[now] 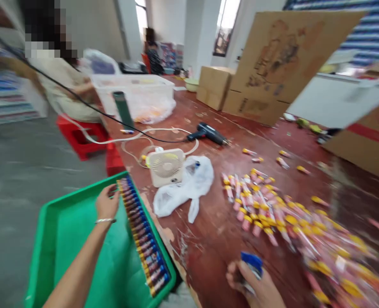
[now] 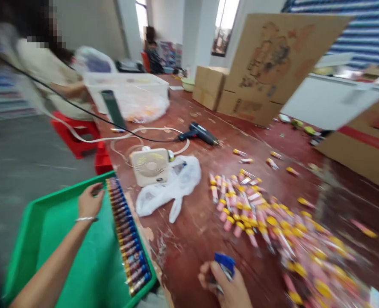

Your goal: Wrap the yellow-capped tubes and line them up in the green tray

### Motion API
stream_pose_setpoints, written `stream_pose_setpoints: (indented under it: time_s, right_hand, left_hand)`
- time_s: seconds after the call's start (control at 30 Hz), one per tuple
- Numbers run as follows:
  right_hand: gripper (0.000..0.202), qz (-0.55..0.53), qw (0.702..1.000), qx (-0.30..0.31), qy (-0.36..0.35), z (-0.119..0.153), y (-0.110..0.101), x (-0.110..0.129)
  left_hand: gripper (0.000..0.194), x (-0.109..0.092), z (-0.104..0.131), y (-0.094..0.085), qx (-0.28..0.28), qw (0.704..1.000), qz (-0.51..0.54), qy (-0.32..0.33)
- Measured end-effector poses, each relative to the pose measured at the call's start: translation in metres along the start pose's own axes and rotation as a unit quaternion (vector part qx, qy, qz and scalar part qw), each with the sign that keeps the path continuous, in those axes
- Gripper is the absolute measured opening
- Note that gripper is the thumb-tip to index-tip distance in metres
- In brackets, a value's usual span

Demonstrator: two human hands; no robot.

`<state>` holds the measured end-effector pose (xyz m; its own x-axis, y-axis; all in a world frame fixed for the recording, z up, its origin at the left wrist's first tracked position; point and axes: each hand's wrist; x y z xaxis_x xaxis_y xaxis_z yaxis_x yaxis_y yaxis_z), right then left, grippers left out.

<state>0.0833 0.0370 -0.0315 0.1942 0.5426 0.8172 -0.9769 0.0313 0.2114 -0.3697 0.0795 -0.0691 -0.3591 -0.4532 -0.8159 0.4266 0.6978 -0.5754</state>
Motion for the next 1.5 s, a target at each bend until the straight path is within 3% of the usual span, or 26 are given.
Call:
stream_pose_setpoints:
  time_s: [0.07, 0.13, 0.27, 0.33, 0.4, 0.6, 0.9, 1.0, 1.17, 1.33, 1.5]
  right_hand:
    - [0.035, -0.040, 0.999, 0.006, -0.030, 0.002, 0.005, 0.004]
    - [0.034, -0.061, 0.997, 0.004, -0.050, 0.003, 0.009, 0.008]
    - [0.038, -0.087, 0.995, -0.006, -0.047, 0.012, 0.014, 0.011]
    - [0.040, -0.088, 0.995, -0.005, -0.045, 0.017, 0.011, 0.009]
    - [0.041, -0.090, 0.995, -0.002, -0.048, 0.021, 0.006, 0.008]
    - [0.042, -0.126, 0.991, 0.028, -0.043, 0.025, -0.014, 0.009]
    - [0.036, -0.202, 0.977, 0.057, -0.040, 0.024, -0.029, 0.010]
    - [0.035, -0.234, 0.970, 0.042, -0.048, 0.022, -0.032, 0.008]
    - [0.029, -0.247, 0.965, -0.021, -0.080, 0.023, -0.039, 0.015]
    - [0.032, -0.250, 0.965, 0.024, -0.072, 0.024, -0.044, 0.024]
    - [0.038, -0.206, 0.974, 0.029, -0.083, 0.020, -0.051, 0.022]
  left_hand:
    - [0.033, -0.015, 0.043, 0.004, 0.029, 0.998, 0.044, 0.027]
    - [0.031, -0.037, 0.101, 0.009, 0.111, 0.988, 0.092, 0.047]
    - [0.020, -0.099, 0.232, 0.027, 0.413, 0.884, 0.216, 0.017]
    - [0.020, -0.124, 0.278, 0.043, 0.493, 0.832, 0.256, -0.011]
    - [0.019, -0.140, 0.302, 0.057, 0.534, 0.797, 0.282, -0.033]
    - [0.029, -0.149, 0.304, 0.070, 0.597, 0.745, 0.288, -0.076]
    - [0.031, -0.154, 0.306, 0.070, 0.615, 0.734, 0.275, -0.086]
    - [0.029, -0.151, 0.305, 0.073, 0.599, 0.741, 0.287, -0.092]
    - [0.027, -0.151, 0.298, 0.071, 0.553, 0.782, 0.279, -0.078]
    - [0.029, -0.159, 0.295, 0.074, 0.595, 0.764, 0.245, -0.046]
    - [0.028, -0.171, 0.298, 0.082, 0.596, 0.783, 0.171, 0.043]
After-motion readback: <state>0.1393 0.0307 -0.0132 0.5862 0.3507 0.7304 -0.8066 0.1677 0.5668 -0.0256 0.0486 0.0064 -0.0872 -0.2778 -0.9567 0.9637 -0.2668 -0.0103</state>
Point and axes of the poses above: each hand's wrist, its own z-axis away from the middle knuckle, its own y-axis out of the palm, x = y × z, and after that the axes turned 1 degree about -x, right-handed
